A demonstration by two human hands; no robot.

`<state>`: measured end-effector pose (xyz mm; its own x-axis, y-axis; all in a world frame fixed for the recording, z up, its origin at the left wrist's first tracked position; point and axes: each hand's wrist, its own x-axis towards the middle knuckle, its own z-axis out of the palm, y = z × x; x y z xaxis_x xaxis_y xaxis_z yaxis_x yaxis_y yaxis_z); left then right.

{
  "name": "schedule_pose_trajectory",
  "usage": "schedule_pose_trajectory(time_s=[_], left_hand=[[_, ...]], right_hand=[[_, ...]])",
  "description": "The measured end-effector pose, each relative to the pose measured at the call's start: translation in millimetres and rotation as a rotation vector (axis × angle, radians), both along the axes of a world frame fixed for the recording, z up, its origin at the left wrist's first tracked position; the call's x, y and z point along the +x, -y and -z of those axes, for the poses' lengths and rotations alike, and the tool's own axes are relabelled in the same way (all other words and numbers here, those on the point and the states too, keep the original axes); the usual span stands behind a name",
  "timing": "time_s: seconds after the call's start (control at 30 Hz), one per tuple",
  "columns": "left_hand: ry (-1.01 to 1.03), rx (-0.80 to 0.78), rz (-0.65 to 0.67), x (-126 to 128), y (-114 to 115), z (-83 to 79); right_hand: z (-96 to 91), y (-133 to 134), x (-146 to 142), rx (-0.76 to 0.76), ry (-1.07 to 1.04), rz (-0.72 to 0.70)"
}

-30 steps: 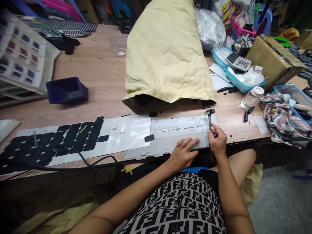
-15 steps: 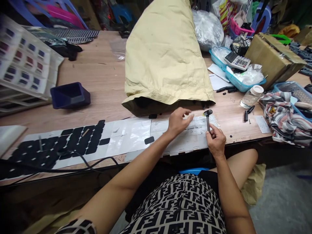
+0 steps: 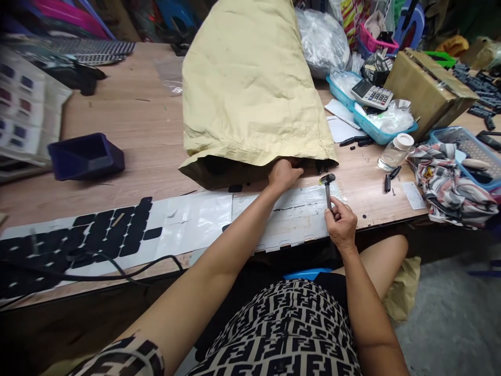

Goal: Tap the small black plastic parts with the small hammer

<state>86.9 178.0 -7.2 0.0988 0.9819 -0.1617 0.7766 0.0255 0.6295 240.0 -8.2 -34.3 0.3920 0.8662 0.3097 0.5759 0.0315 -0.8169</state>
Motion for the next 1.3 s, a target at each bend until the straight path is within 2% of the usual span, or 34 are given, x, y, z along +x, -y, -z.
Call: schedule_pose_trajectory(time_s=[0.13, 0.2, 0.3, 0.43, 0.6, 0.73, 0.87, 1.0, 1.3], left_hand=[[0.041, 0.113, 0.145, -42, 48, -6.5], [0.082, 0.137, 0.215, -56, 66, -0.7], [0.138, 0.149, 0.224, -64, 79, 14.7], [0.194, 0.158, 0.188, -61, 76, 27.2], [0.231, 0.154, 0.171, -59, 74, 27.0], [0.228, 0.150, 0.156, -58, 75, 25.0], [0.230, 0.136, 0.157, -57, 75, 22.4], [0.202, 0.135, 0.152, -57, 76, 21.0], [0.247, 0.148, 0.156, -58, 75, 24.1]], right_hand=[[0.7, -1, 1, -0.011, 0.014, 0.001], [1.1, -2, 2, -0.014, 0.022, 0.001], [-0.7, -1, 2, -0.001, 0.040, 0.003], [-11.4, 6, -9, 0.038, 0.112, 0.002], [-27.6, 14, -37, 0.022, 0.175, -0.156], [-29.1, 12, -49, 0.036, 0.234, -0.239], [-23.0, 9, -53, 0.079, 0.322, -0.249], [-20.1, 6, -55, 0.052, 0.392, -0.264], [-29.4, 5, -47, 0.018, 0.334, -0.188]])
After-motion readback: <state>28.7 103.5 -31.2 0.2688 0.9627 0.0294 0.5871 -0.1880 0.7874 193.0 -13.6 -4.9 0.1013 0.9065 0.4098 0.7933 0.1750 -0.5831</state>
